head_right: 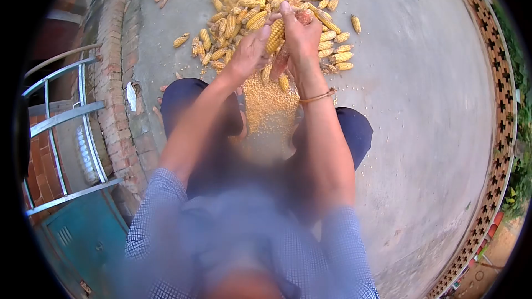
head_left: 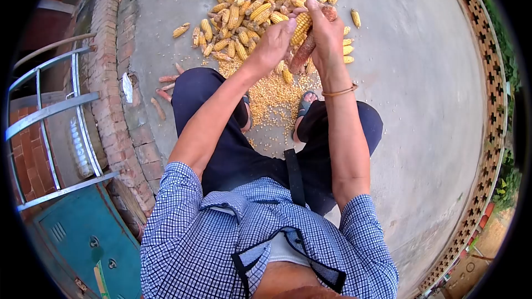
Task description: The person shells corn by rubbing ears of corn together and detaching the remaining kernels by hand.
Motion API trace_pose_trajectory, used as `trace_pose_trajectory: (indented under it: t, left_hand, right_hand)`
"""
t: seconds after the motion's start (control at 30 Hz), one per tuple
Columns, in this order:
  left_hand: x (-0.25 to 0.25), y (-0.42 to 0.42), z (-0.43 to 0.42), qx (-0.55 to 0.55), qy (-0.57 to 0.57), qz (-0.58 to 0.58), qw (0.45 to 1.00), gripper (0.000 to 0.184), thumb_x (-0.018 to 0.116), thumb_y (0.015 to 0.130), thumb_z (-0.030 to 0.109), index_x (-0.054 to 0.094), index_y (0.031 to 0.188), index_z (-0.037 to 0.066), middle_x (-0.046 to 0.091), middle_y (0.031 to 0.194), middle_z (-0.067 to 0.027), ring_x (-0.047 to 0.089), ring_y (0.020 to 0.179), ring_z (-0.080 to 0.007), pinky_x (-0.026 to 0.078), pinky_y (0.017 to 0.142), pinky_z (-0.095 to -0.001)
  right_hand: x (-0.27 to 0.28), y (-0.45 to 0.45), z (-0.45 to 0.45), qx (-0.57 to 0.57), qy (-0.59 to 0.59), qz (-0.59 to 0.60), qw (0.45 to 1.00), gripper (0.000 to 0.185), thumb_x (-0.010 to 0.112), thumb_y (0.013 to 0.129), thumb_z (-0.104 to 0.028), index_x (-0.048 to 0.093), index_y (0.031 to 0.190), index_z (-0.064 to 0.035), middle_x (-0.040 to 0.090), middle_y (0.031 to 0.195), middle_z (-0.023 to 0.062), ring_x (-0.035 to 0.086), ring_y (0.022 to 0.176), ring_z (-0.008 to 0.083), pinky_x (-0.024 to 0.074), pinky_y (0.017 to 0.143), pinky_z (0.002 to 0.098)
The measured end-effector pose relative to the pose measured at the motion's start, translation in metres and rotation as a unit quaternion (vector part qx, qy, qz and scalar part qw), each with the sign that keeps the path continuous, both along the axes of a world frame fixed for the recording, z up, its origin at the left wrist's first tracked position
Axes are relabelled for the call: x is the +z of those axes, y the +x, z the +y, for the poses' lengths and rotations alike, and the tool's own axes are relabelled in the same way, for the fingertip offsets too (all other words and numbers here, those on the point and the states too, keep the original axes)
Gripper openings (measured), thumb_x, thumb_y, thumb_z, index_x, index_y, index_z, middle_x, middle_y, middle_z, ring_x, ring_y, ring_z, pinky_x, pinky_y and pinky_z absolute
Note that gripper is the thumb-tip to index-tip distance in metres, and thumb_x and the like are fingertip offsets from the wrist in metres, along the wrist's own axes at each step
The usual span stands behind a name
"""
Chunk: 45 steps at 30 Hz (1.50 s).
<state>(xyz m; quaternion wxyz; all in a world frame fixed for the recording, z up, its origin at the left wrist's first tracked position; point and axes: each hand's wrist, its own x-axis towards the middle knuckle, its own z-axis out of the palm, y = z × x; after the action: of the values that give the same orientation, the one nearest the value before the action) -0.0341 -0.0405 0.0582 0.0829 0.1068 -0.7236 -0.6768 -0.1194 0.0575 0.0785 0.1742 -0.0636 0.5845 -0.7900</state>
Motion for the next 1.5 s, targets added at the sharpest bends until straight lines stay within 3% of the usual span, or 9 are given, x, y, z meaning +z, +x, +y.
trace_pose_trajectory:
  t: [0.1, 0.23, 0.33, 0.5, 0.63, 0.9, 1.1, 1.33, 1.5]
  left_hand:
    - [0.005, 0.005, -0.003, -0.013, 0.025, -0.061, 0.998, 0.054, 0.035, 0.107, 0.045, 0.054, 0.092, -0.004, 0.044, 0.070, -0.0041, 0.044, 0.067, -0.0154, 0.040, 0.063, -0.0376]
    - [-0.013, -0.004, 0.004, 0.060, -0.175, 0.077, 0.980, 0.043, 0.038, 0.107, 0.035, 0.056, 0.105, -0.004, 0.054, 0.073, -0.0184, 0.050, 0.063, -0.0290, 0.042, 0.063, -0.0432]
    - [-0.015, -0.011, 0.013, 0.066, -0.132, 0.166, 0.975, 0.042, 0.038, 0.107, 0.033, 0.054, 0.116, -0.004, 0.058, 0.076, -0.0201, 0.053, 0.066, -0.0331, 0.045, 0.066, -0.0432]
    - [-0.006, -0.002, 0.016, 0.006, -0.002, 0.022, 1.000, 0.045, 0.034, 0.108, 0.035, 0.053, 0.118, -0.005, 0.057, 0.076, -0.0162, 0.058, 0.073, -0.0270, 0.048, 0.073, -0.0413]
    - [-0.006, 0.003, 0.009, -0.016, -0.010, 0.037, 0.999, 0.051, 0.031, 0.108, 0.039, 0.053, 0.115, -0.007, 0.052, 0.078, -0.0123, 0.056, 0.082, -0.0187, 0.048, 0.080, -0.0380]
    - [0.017, 0.007, 0.006, 0.052, 0.028, 0.002, 0.998, 0.046, 0.039, 0.107, 0.039, 0.054, 0.118, -0.003, 0.055, 0.085, -0.0148, 0.058, 0.080, -0.0228, 0.049, 0.081, -0.0401]
    - [-0.005, -0.007, 0.011, 0.043, -0.096, 0.099, 0.989, 0.042, 0.035, 0.107, 0.033, 0.051, 0.125, -0.002, 0.061, 0.095, -0.0189, 0.063, 0.085, -0.0328, 0.048, 0.079, -0.0401]
    - [0.008, 0.009, 0.015, -0.009, -0.014, 0.023, 1.000, 0.048, 0.033, 0.108, 0.035, 0.050, 0.130, -0.004, 0.059, 0.078, -0.0087, 0.057, 0.064, -0.0115, 0.046, 0.059, -0.0286]
    - [0.008, 0.006, 0.008, 0.011, 0.039, 0.030, 0.999, 0.051, 0.039, 0.106, 0.043, 0.050, 0.134, 0.000, 0.058, 0.084, -0.0041, 0.053, 0.068, -0.0068, 0.046, 0.059, -0.0254]
  right_hand:
    - [0.005, -0.001, 0.008, 0.064, -0.060, -0.044, 0.995, 0.034, 0.066, 0.096, -0.024, 0.060, 0.110, 0.0064, 0.070, 0.096, 0.0167, 0.069, 0.087, 0.0224, 0.0572, 0.080, 0.0345]
    - [0.007, 0.013, -0.002, 0.010, -0.088, -0.030, 0.996, 0.030, 0.066, 0.095, -0.023, 0.062, 0.107, 0.0045, 0.069, 0.091, 0.0127, 0.067, 0.089, 0.0191, 0.0541, 0.081, 0.0314]
    - [0.009, 0.021, -0.012, -0.065, -0.039, -0.002, 0.997, 0.024, 0.066, 0.095, -0.021, 0.065, 0.100, 0.0030, 0.069, 0.087, 0.0100, 0.065, 0.082, 0.0149, 0.0516, 0.073, 0.0289]
    - [-0.022, 0.011, -0.022, -0.197, 0.085, 0.143, 0.966, 0.016, 0.065, 0.094, -0.012, 0.063, 0.089, 0.0035, 0.065, 0.072, 0.0045, 0.058, 0.063, 0.0098, 0.0469, 0.057, 0.0265]
    - [-0.014, 0.009, -0.019, -0.144, 0.014, 0.089, 0.985, 0.021, 0.067, 0.094, -0.016, 0.065, 0.085, 0.0029, 0.066, 0.072, 0.0053, 0.057, 0.061, 0.0096, 0.0450, 0.057, 0.0261]
    - [0.018, 0.012, 0.003, 0.091, -0.116, -0.081, 0.986, 0.029, 0.067, 0.094, -0.025, 0.066, 0.101, 0.0026, 0.070, 0.092, 0.0107, 0.066, 0.076, 0.0170, 0.0534, 0.071, 0.0286]
    - [0.010, 0.022, -0.017, -0.020, -0.027, -0.014, 0.999, 0.024, 0.066, 0.094, -0.019, 0.063, 0.098, 0.0046, 0.069, 0.082, 0.0090, 0.065, 0.073, 0.0152, 0.0519, 0.068, 0.0277]
    - [0.000, 0.022, -0.012, -0.121, 0.132, 0.132, 0.975, 0.023, 0.068, 0.093, -0.015, 0.060, 0.079, 0.0004, 0.064, 0.071, 0.0041, 0.055, 0.061, 0.0098, 0.0445, 0.056, 0.0277]
    - [-0.001, 0.017, -0.013, -0.067, 0.044, 0.039, 0.996, 0.028, 0.069, 0.093, -0.022, 0.061, 0.076, -0.0016, 0.056, 0.065, -0.0012, 0.047, 0.059, 0.0073, 0.0397, 0.053, 0.0276]
